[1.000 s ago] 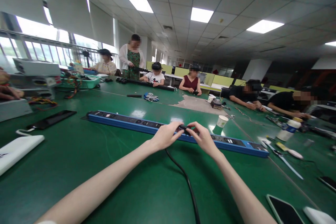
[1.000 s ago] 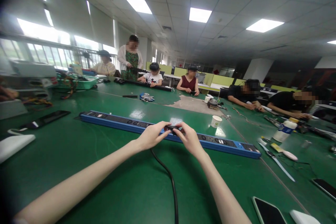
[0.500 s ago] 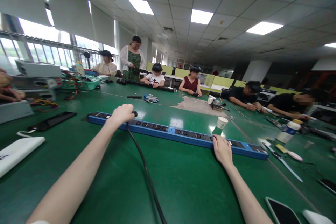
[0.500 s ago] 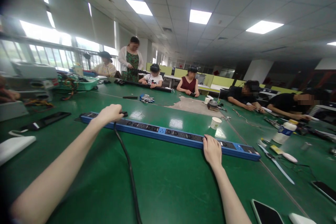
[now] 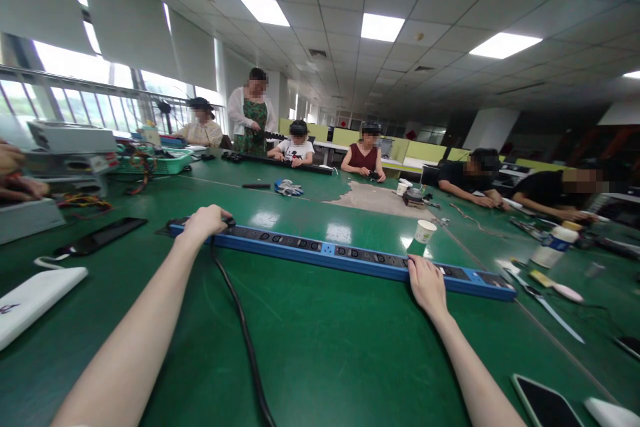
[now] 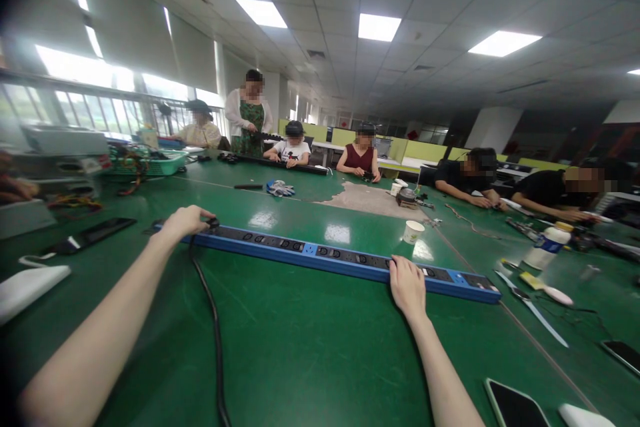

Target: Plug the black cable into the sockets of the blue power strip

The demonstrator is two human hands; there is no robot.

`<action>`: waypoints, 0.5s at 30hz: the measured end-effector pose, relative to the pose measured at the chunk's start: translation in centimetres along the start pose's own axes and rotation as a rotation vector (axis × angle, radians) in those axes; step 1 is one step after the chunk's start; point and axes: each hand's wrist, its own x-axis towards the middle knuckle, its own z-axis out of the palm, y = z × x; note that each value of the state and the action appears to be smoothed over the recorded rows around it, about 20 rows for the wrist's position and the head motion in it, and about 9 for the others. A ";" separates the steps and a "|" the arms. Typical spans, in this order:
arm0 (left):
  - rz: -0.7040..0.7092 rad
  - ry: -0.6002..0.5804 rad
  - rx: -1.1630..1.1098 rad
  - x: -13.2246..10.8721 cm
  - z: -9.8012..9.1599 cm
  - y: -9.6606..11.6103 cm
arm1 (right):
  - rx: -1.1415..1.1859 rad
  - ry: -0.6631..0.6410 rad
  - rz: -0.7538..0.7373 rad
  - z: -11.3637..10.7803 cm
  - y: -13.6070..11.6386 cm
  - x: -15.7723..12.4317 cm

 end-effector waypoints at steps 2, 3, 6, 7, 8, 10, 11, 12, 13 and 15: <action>-0.070 -0.011 0.032 0.0 0.2 0.0 | 0.003 -0.003 0.001 0.0 0.0 0.0; -0.097 -0.014 0.041 0.0 0.2 -0.1 | 0.004 -0.002 0.000 0.0 0.1 0.0; -0.126 0.002 0.047 -0.2 0.1 -0.3 | 0.007 0.010 -0.010 0.0 0.1 -0.2; -0.129 0.009 0.052 -0.2 0.1 -0.3 | 0.007 0.015 -0.012 -0.1 0.1 -0.2; -0.129 0.017 0.059 -0.3 0.1 -0.4 | 0.007 0.018 -0.013 -0.1 0.0 -0.2; -0.121 0.028 0.073 -0.2 0.1 -0.4 | 0.006 0.025 -0.012 -0.1 0.0 -0.3; -0.117 0.027 0.077 -0.1 0.1 -0.4 | 0.005 0.029 -0.011 -0.1 -0.1 -0.3; -0.112 0.020 0.080 0.0 0.2 -0.5 | 0.003 0.033 -0.010 -0.1 -0.1 -0.2; -0.106 0.007 0.083 0.2 0.2 -0.6 | 0.001 0.036 -0.009 -0.1 -0.1 -0.2; -0.093 -0.027 0.096 0.7 0.3 -0.9 | -0.003 0.040 -0.010 -0.1 -0.1 -0.2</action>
